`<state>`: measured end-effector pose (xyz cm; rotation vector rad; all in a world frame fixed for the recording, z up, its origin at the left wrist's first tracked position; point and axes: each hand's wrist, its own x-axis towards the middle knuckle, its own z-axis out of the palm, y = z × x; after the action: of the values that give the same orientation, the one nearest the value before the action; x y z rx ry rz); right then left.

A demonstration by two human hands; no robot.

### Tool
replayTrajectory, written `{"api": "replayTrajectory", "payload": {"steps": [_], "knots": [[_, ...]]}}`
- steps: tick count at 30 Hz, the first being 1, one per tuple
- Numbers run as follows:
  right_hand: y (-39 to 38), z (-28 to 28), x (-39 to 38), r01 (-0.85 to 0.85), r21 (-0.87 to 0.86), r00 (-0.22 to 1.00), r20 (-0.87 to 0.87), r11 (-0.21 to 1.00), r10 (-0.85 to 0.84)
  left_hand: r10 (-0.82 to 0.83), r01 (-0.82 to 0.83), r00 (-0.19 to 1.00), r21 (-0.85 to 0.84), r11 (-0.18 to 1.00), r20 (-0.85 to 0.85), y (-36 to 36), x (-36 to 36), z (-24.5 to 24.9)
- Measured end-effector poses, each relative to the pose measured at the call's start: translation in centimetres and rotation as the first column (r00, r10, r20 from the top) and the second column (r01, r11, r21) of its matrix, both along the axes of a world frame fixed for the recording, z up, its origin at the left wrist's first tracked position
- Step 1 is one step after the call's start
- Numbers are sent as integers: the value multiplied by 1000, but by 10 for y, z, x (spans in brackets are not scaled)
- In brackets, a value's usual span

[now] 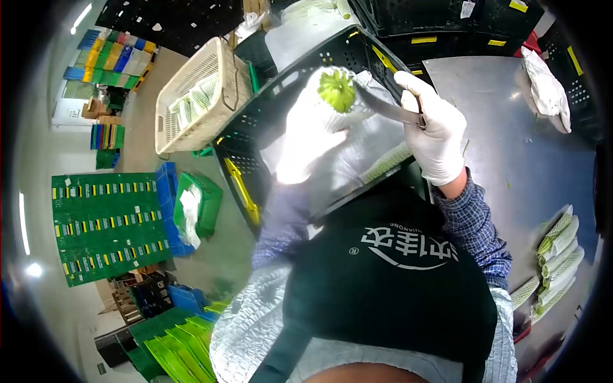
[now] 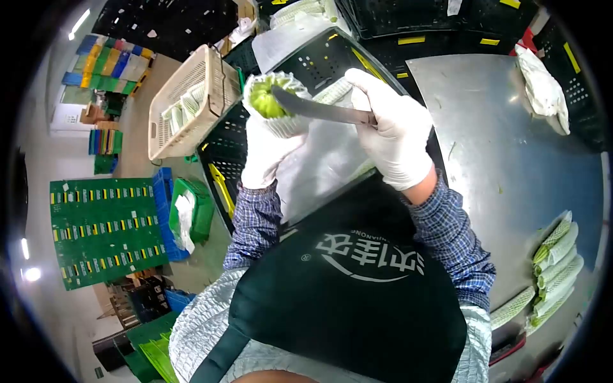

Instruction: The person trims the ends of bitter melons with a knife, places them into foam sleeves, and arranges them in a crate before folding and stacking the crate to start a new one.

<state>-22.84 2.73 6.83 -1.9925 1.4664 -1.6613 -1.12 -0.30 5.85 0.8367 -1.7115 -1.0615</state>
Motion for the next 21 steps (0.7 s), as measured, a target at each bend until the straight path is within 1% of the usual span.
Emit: {"api": "replayTrajectory", "payload": {"steps": [1, 2, 3, 4, 6, 7, 8, 9, 10, 11, 12, 13, 14, 15, 16, 17, 18, 20, 21], "knots": [[-2, 1, -3, 14, -67, 997, -75, 998, -19, 79, -82, 993, 20, 996, 91, 3, 3, -8], [-3, 5, -4, 3, -73, 990, -137, 997, -13, 157, -166, 971, 36, 986, 178, 4, 6, -17], [-2, 11, -6, -11, -71, 979, -204, 997, -4, 47, -31, 969, -68, 997, 244, 1, 7, -16], [-1, 14, -7, -23, -65, 963, -271, 998, 5, 70, -72, 987, 9, 997, 144, 4, 6, -20], [-6, 12, -5, 5, -134, 960, -278, 991, -43, 136, -125, 989, 172, 977, -52, 10, 3, -30], [-9, 14, -3, 13, -174, 958, -280, 985, -62, 179, -190, 979, 117, 975, 98, 13, 0, -24], [-10, 14, -3, 18, -214, 956, -283, 977, -80, 174, -188, 979, 125, 974, 110, 14, 3, -25], [-9, 13, -4, 51, -183, 924, -365, 982, -116, 172, -187, 978, 132, 973, 121, 14, 7, -29], [-9, 12, -5, 47, -199, 926, -359, 979, -117, 172, -190, 976, 139, 972, 131, 14, 13, -34], [-12, 10, -6, 40, -216, 928, -353, 976, -116, 164, -197, 966, 159, 967, 198, 13, 20, -39], [-15, 8, -7, 30, -233, 931, -348, 972, -113, 172, -193, 947, 55, 980, 270, 11, 23, -42], [-21, 1, -10, 38, -219, 933, -343, 975, -114, 189, -183, 922, -50, 982, 339, 9, 25, -43], [-27, -9, -18, 44, -205, 935, -337, 978, -113, 174, -174, 933, -30, 984, 314, 10, 26, -45], [-30, -19, -26, 50, -193, 937, -331, 980, -113, 134, -151, 960, 51, 987, 246, 12, 26, -45], [-32, -25, -34, 181, -19, 894, -413, 983, -173, 105, -127, 980, 129, 984, 168, 13, 25, -45], [-37, -36, -43, 279, 62, 901, -362, 958, -239, 95, -115, 987, 163, 980, 126, 13, 24, -44], [-44, -48, -52, 370, 152, 898, -312, 917, -311, 55, -75, 990, 153, 985, 129, 11, 24, -37], [-48, -60, -67, 352, 239, 933, -169, 905, -318, 118, -123, 966, 6, 992, 231, 11, 20, -35], [-50, -60, -64, 240, 220, 970, -11, 946, -243, 160, -146, 948, -69, 987, 277, 11, 19, -34]]}}
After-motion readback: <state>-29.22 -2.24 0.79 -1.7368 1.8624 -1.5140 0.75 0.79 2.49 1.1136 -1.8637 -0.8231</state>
